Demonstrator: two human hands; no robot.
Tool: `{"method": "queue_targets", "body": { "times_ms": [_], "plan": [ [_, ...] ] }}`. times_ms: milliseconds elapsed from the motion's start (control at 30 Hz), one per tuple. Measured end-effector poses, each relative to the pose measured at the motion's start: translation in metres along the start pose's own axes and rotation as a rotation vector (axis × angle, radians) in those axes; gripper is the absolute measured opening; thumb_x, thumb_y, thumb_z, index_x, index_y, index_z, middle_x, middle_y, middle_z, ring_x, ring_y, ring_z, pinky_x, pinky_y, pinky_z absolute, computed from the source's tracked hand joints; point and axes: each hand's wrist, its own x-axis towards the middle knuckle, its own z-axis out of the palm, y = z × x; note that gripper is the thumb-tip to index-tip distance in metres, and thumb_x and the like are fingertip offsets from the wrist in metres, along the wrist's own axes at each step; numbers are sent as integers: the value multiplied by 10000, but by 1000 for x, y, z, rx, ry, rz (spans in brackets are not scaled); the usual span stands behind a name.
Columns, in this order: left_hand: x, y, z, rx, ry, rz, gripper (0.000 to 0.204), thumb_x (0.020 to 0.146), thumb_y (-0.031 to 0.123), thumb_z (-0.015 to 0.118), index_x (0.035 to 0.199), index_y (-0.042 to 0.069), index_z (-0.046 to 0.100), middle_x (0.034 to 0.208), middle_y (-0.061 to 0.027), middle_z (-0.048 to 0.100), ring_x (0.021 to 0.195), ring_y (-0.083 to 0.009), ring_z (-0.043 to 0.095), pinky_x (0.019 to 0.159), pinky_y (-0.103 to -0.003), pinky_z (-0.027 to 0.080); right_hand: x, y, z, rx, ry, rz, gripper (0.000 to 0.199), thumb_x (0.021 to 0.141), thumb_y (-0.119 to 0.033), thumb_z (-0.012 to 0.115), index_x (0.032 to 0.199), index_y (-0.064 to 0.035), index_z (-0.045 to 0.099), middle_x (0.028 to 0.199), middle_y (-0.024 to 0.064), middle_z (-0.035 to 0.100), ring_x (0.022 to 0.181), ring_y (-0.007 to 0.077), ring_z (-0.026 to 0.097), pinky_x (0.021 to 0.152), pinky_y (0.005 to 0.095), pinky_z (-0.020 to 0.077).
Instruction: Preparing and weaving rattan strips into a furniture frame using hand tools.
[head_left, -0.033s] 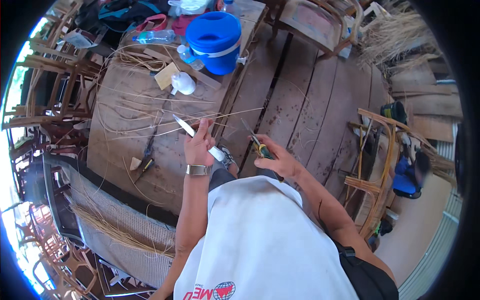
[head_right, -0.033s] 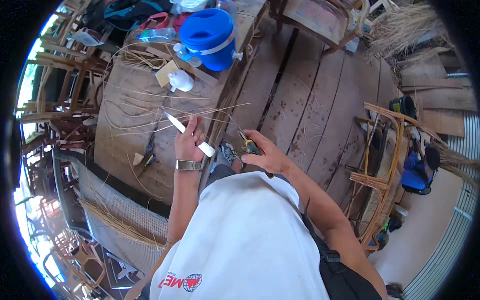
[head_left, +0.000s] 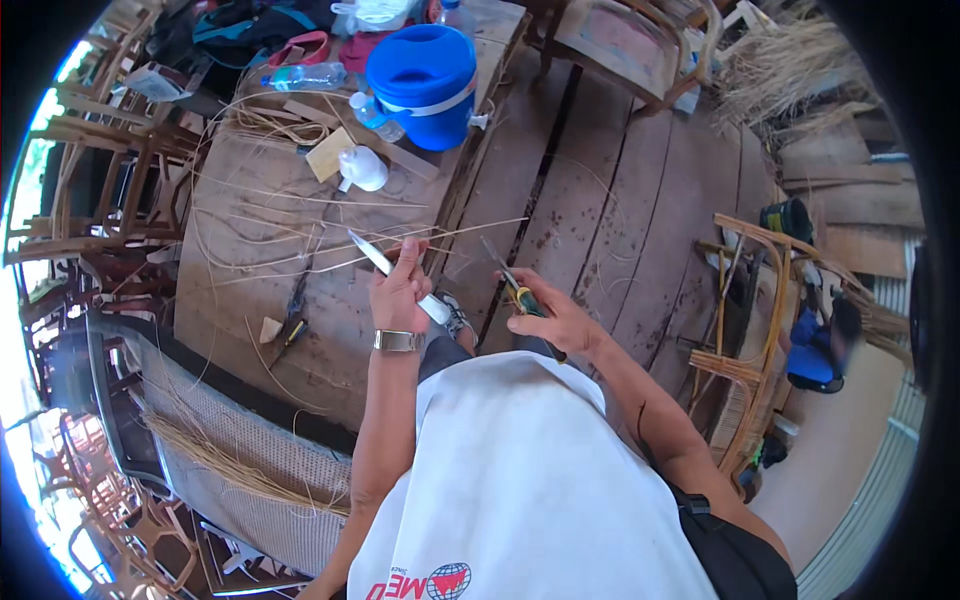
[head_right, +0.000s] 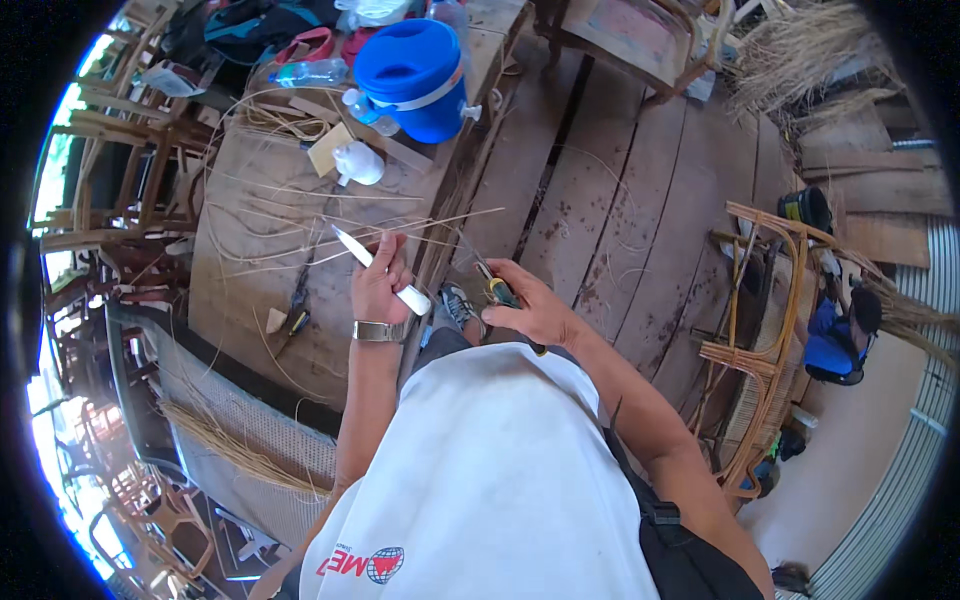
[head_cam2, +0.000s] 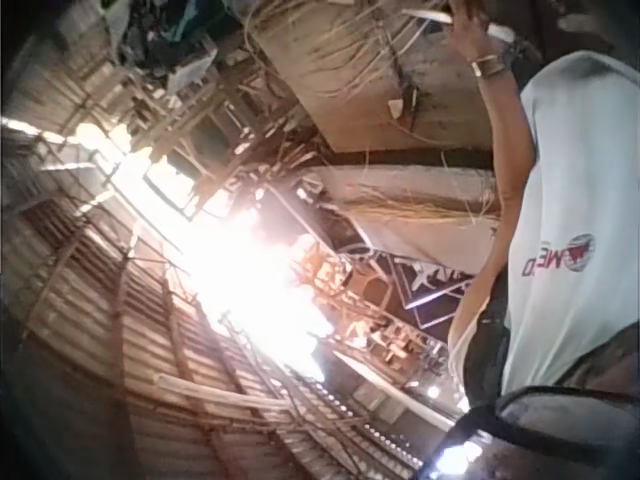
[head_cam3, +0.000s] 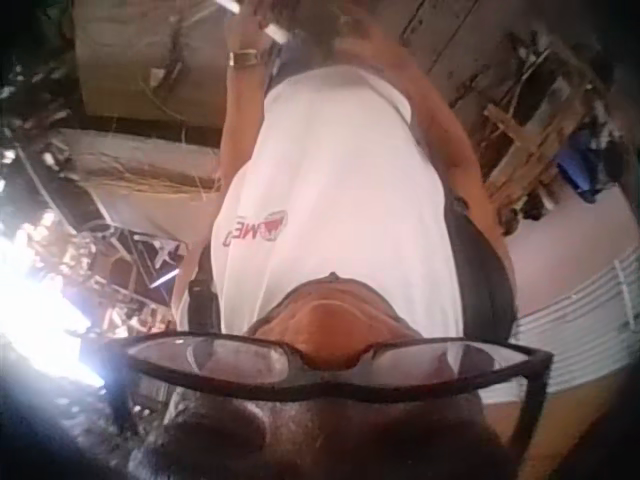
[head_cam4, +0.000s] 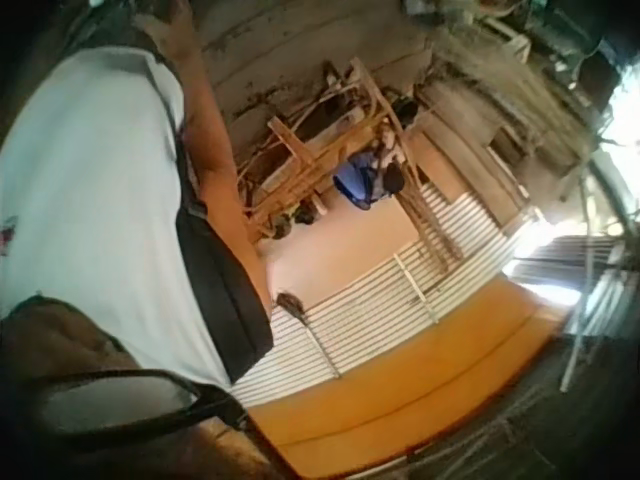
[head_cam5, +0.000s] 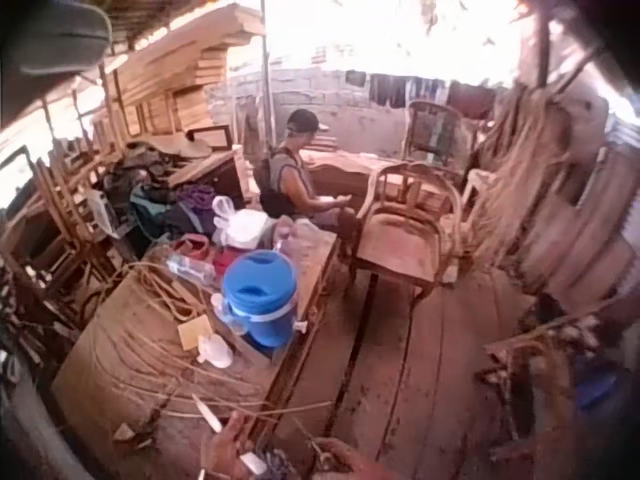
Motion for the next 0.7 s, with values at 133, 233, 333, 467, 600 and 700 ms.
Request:
{"method": "queue_targets", "body": {
  "times_ms": [133,233,333,467,600,700],
  "plan": [
    [-11,-21,13,3,-1,-49,164,888,179,715,933,39,642,876,-77,694,465,-32,387,415,-209,275,-8,-2,0,89,6,46,681,798,-196,696,1380,4,406,1304,106,473,1211,196,464,1061,305,338],
    [-15,-31,12,13,-29,-69,173,881,191,725,921,42,650,861,-65,689,468,-32,391,419,-213,283,-6,-2,0,87,-14,47,668,801,-227,701,1375,-21,429,1204,63,492,1171,163,444,1042,285,311],
    [-19,-35,16,-50,-17,-102,170,882,194,725,909,43,654,815,-42,669,469,-31,391,420,-213,283,-1,0,-1,132,-46,94,651,813,-229,705,1369,-27,432,1135,49,521,1086,136,482,968,265,369],
    [-19,-35,9,-94,11,-122,155,884,196,722,892,58,652,807,-32,648,474,-30,394,419,-207,290,-1,-3,1,244,-106,204,609,831,-221,693,1357,-42,443,1042,7,544,941,91,505,822,220,400],
    [-15,-34,-5,-180,47,-133,125,887,185,717,867,87,643,838,-41,652,481,-30,398,417,-200,297,-7,17,1,217,-78,275,545,839,-203,684,1321,-52,480,999,-7,545,893,86,514,757,212,419],
    [-17,-32,-15,-221,77,-141,128,884,182,721,857,89,636,844,-42,658,482,-29,396,418,-202,295,8,26,12,243,-87,271,502,844,-179,676,1297,-48,504,990,-6,537,870,81,519,730,213,427]
  ]
}}
